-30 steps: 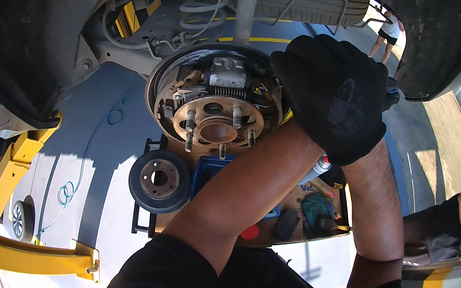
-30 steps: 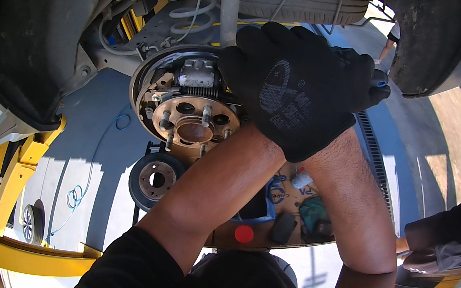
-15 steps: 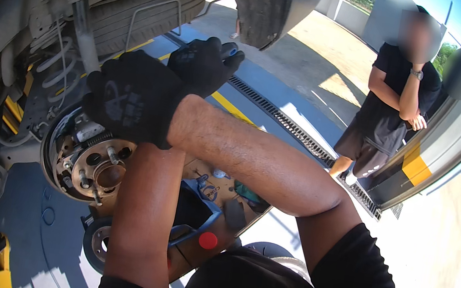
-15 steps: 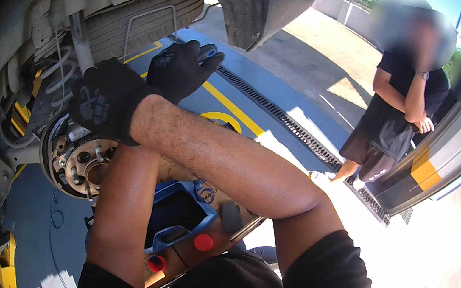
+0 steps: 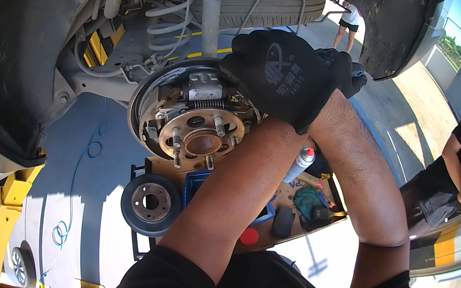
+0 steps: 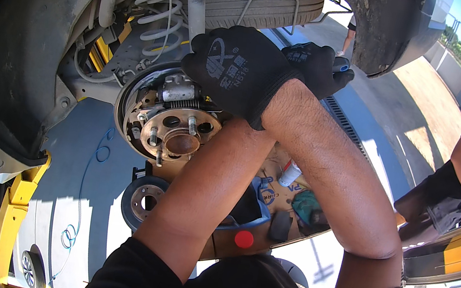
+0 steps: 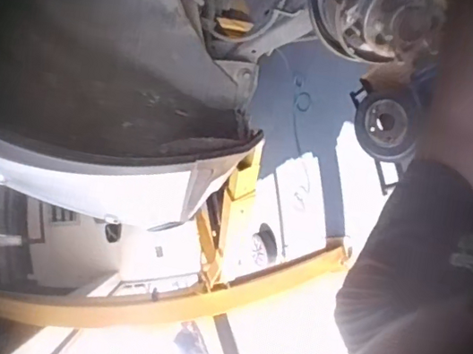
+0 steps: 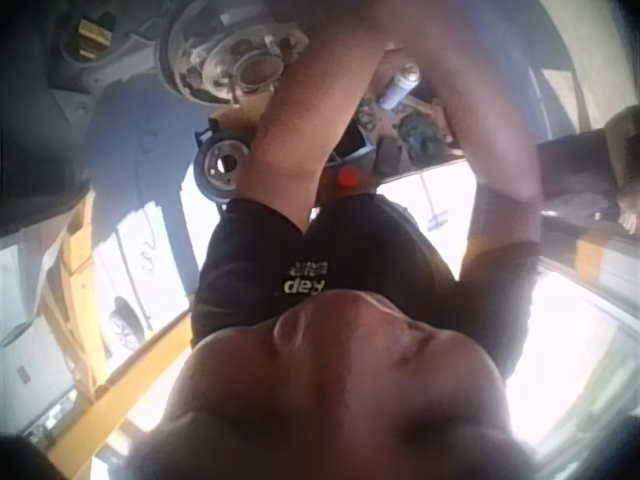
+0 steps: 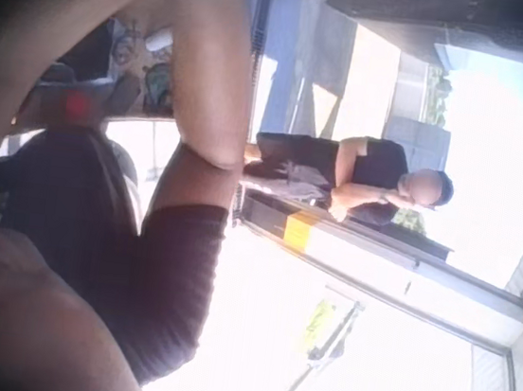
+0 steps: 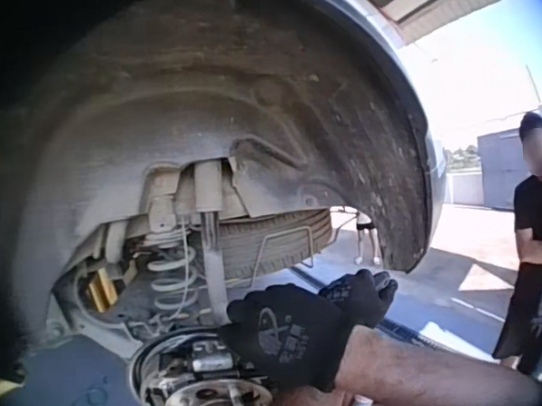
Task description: The person works on a car's rear drum brake assembly while the vehicle is on a lift. They use a screwdriver to adjust internal components, then remove the brake drum, inspect the interior, and place the drum back onto the hub.
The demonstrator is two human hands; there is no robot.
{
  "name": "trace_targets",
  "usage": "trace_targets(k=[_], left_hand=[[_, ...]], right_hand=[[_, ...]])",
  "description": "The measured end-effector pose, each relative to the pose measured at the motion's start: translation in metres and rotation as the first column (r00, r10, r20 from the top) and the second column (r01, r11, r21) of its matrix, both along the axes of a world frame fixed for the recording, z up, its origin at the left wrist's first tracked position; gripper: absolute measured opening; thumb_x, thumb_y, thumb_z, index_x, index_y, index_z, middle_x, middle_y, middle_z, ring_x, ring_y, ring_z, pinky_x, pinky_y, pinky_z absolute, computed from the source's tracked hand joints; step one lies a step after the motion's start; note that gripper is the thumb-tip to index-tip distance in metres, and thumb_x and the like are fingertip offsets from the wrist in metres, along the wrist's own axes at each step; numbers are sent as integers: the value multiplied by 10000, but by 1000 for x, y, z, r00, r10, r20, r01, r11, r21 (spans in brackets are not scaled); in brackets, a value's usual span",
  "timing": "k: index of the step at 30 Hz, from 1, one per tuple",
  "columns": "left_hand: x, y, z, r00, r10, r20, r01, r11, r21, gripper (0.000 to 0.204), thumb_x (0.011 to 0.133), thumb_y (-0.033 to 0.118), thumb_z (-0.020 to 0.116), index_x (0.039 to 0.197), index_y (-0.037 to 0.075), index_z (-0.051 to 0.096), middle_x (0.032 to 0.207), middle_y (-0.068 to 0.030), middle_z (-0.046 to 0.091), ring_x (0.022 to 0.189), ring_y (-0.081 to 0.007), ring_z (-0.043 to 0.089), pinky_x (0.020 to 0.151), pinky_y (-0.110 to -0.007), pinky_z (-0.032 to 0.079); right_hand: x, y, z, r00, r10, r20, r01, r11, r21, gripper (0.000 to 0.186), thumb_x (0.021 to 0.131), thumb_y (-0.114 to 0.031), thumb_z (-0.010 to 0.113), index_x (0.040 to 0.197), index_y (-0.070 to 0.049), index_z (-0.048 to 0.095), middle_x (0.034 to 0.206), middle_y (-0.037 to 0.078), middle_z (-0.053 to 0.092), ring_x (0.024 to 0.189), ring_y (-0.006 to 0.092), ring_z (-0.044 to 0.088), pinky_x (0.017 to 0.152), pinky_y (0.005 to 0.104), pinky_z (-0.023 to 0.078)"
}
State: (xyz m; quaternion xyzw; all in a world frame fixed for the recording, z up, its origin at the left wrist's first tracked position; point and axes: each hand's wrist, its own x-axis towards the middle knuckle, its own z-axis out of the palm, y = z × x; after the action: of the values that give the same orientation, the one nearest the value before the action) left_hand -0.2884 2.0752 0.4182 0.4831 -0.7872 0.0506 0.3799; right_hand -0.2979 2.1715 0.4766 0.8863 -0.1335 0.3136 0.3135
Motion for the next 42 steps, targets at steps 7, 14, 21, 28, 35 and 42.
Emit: trace_targets(k=[7,14,21,28,35,42], left_hand=[[-12,-5,-1,993,-61,-101,50,993,-109,428,859,464,785,929,45,730,809,-176,739,770,-321,746,728,-440,578],[-11,-10,-8,973,-176,-148,157,979,-134,370,846,435,808,824,72,738,660,-145,696,630,-305,715,645,-447,555],[-7,-14,-21,989,-131,-73,119,981,-152,395,862,442,788,898,52,736,703,-160,701,662,-317,713,667,-448,557],[34,19,-1,995,18,103,-11,997,-73,462,917,498,719,935,36,717,840,-179,738,834,-353,736,748,-463,573],[-16,16,9,981,-31,190,37,999,-27,435,959,472,703,955,37,679,877,-156,751,865,-345,742,751,-472,579],[17,10,0,972,-97,216,132,979,-156,438,987,497,618,1064,67,637,899,-183,737,708,-343,703,619,-470,549]], right_hand=[[3,-22,1,980,-124,-157,140,986,95,244,892,-165,689,1132,-159,726,1130,62,698,1034,258,709,862,390,594],[2,-33,-10,995,-62,-79,71,991,117,262,867,-164,729,1128,-148,740,1181,41,720,1101,234,711,874,394,597],[15,-39,-8,968,247,47,-246,969,-34,206,850,-169,643,1021,-76,710,954,102,686,883,284,716,735,421,587],[30,-20,-3,990,86,-112,-73,991,115,181,874,-180,653,1013,-108,742,983,91,717,933,280,730,778,415,597],[6,-12,3,947,-193,-257,236,960,148,162,904,-193,679,1021,-157,785,1054,69,759,1027,266,745,852,403,610],[43,-17,2,999,1,-40,2,997,82,161,890,-193,679,994,-139,789,1045,36,770,1038,255,744,850,406,612]])
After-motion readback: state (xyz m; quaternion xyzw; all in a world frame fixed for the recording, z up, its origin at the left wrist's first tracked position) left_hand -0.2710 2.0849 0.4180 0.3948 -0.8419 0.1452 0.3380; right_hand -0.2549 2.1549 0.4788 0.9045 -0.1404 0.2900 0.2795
